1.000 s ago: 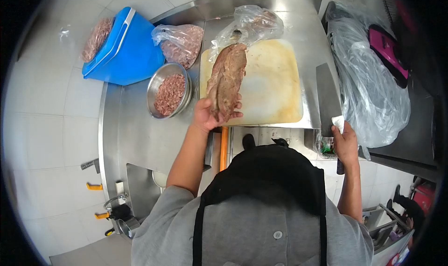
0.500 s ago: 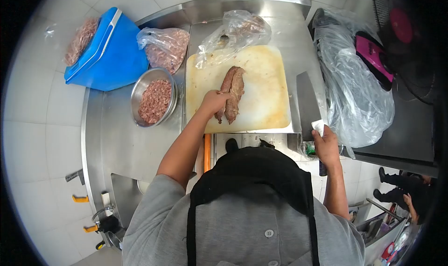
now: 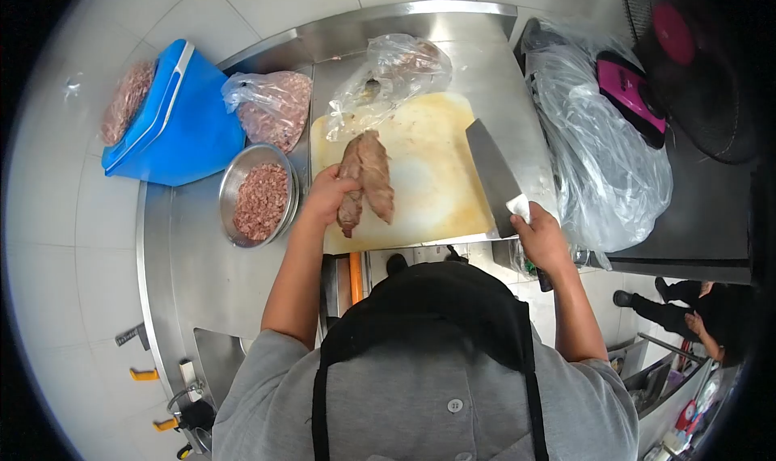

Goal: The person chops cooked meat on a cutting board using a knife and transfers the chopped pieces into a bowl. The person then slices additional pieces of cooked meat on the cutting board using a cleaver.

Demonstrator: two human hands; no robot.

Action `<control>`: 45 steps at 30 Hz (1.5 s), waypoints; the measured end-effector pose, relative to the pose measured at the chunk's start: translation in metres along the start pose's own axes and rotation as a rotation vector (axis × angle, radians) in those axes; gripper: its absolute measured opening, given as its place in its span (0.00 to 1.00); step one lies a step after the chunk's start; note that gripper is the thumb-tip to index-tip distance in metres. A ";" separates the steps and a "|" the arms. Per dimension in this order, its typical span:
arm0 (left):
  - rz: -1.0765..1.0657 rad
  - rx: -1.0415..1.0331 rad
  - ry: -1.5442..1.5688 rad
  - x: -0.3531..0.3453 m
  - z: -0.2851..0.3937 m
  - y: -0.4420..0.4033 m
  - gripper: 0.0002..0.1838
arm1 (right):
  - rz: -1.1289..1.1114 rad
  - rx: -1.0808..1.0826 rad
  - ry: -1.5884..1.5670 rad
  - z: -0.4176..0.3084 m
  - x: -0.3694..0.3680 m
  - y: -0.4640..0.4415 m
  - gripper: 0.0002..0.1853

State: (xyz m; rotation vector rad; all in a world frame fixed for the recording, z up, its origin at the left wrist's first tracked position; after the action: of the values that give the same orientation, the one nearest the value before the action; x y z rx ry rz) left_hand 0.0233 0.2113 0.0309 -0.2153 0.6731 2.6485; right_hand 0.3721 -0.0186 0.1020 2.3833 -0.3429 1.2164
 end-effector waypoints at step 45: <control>0.390 -0.343 0.419 0.003 -0.026 -0.049 0.15 | -0.333 0.257 0.198 -0.121 -0.086 0.000 0.18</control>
State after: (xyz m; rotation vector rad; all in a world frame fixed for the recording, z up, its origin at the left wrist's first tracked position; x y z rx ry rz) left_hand 0.0419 0.2388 -0.0135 -0.8311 0.4026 3.1192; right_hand 0.2369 0.0427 0.0943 2.3732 0.2782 1.3833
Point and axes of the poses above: each hand's wrist, its own y-axis away from the middle knuckle, its own x-axis out of the back of the hand, z = x × y, the point moved 8 cm from there along -y, towards the middle knuckle, and after that the axes turned 9 degrees about y, right-handed, at the moved point
